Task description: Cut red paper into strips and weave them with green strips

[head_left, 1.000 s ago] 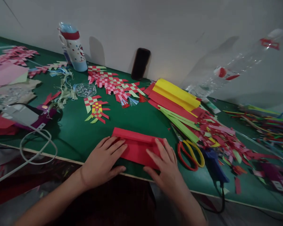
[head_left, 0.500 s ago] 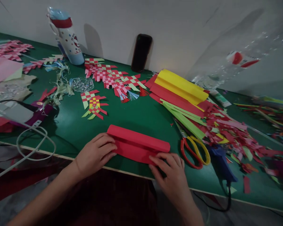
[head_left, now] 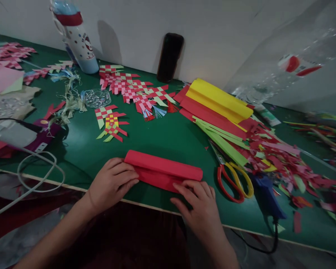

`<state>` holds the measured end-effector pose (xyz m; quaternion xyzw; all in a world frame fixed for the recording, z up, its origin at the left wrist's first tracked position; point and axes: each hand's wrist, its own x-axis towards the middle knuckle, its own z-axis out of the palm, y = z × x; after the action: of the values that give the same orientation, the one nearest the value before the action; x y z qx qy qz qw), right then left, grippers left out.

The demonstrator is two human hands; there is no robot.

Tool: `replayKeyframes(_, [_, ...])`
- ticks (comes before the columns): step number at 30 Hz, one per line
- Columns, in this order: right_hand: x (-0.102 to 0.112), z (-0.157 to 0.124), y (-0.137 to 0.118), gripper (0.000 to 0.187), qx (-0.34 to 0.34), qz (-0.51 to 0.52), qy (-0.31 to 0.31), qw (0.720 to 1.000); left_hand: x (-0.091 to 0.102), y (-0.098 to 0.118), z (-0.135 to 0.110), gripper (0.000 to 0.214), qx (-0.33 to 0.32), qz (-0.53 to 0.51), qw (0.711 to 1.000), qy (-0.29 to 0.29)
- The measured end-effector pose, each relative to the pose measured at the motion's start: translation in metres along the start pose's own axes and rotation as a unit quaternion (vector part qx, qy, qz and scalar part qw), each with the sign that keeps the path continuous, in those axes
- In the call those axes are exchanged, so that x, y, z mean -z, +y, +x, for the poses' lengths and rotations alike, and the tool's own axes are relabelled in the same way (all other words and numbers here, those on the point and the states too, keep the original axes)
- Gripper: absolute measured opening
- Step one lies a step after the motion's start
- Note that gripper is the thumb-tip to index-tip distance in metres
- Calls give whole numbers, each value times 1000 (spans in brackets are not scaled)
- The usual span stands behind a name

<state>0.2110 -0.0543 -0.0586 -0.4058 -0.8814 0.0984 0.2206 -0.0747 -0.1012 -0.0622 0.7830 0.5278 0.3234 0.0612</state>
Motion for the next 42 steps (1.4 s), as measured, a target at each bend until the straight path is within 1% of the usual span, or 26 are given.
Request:
replayKeyframes(4, [-4, 2, 1, 16, -9, 13, 47, 999, 1, 3, 2, 11, 26, 10, 1000, 3])
replayKeyframes(7, [-5, 5, 2, 12, -17, 31, 76, 996, 3, 5, 3, 13, 49, 38, 998, 22])
replayKeyframes(10, [-5, 7, 2, 10, -31, 34, 76, 996, 3, 3, 3, 16, 65, 61, 995, 33])
replayKeyframes(14, [-5, 10, 1, 10, -32, 23, 78, 996, 0, 0, 1, 28, 67, 96, 993, 19])
replayKeyframes(16, [-6, 10, 0, 11, -31, 16, 79, 996, -1, -1, 1, 31, 76, 95, 993, 12])
replayKeyframes(18, [-7, 9, -1, 12, -34, 12, 77, 996, 0, 1, 2, 30, 83, 74, 994, 18])
replayKeyframes(20, [-7, 9, -1, 13, -36, 11, 75, 996, 4, 6, 6, 27, 76, 64, 994, 42])
replayKeyframes(22, [-7, 8, -1, 13, -33, 11, 73, 997, 10, 12, 13, 22, 58, 92, 992, 69])
replayKeyframes(24, [-7, 7, -1, 13, -31, 12, 71, 997, 15, 17, 23, 19, 40, 144, 986, 73])
replayKeyframes(28, [-5, 4, 2, 15, -23, 28, 58, 998, 21, 15, 48, 18, -26, 201, 979, 7])
replayKeyframes(29, [-4, 4, 2, 15, -17, 34, 53, 998, 20, 13, 54, 19, -39, 210, 977, -14])
replayKeyframes(30, [-3, 3, 3, 15, -10, 40, 48, 998, 20, 11, 58, 19, -49, 212, 975, -48])
replayKeyframes(32, [-2, 2, 4, 15, 4, 45, 42, 998, 17, 9, 66, 19, -47, 199, 972, -112])
replayKeyframes(33, [-1, 1, 4, 15, 9, 44, 39, 998, 16, 10, 69, 25, -41, 192, 970, -141])
replayKeyframes(35, [1, 1, 3, 15, 16, 37, 37, 999, 13, 15, 73, 35, -25, 191, 965, -180])
replayKeyframes(38, [4, 0, 4, 16, 22, 28, 34, 999, 8, 22, 75, 34, -11, 215, 956, -198])
replayKeyframes(39, [5, -1, 5, 16, 29, 29, 32, 999, 6, 23, 75, 37, -6, 223, 955, -198])
replayKeyframes(42, [11, -3, 13, 18, 60, 40, 26, 997, 3, 21, 74, 53, 22, 241, 950, -199])
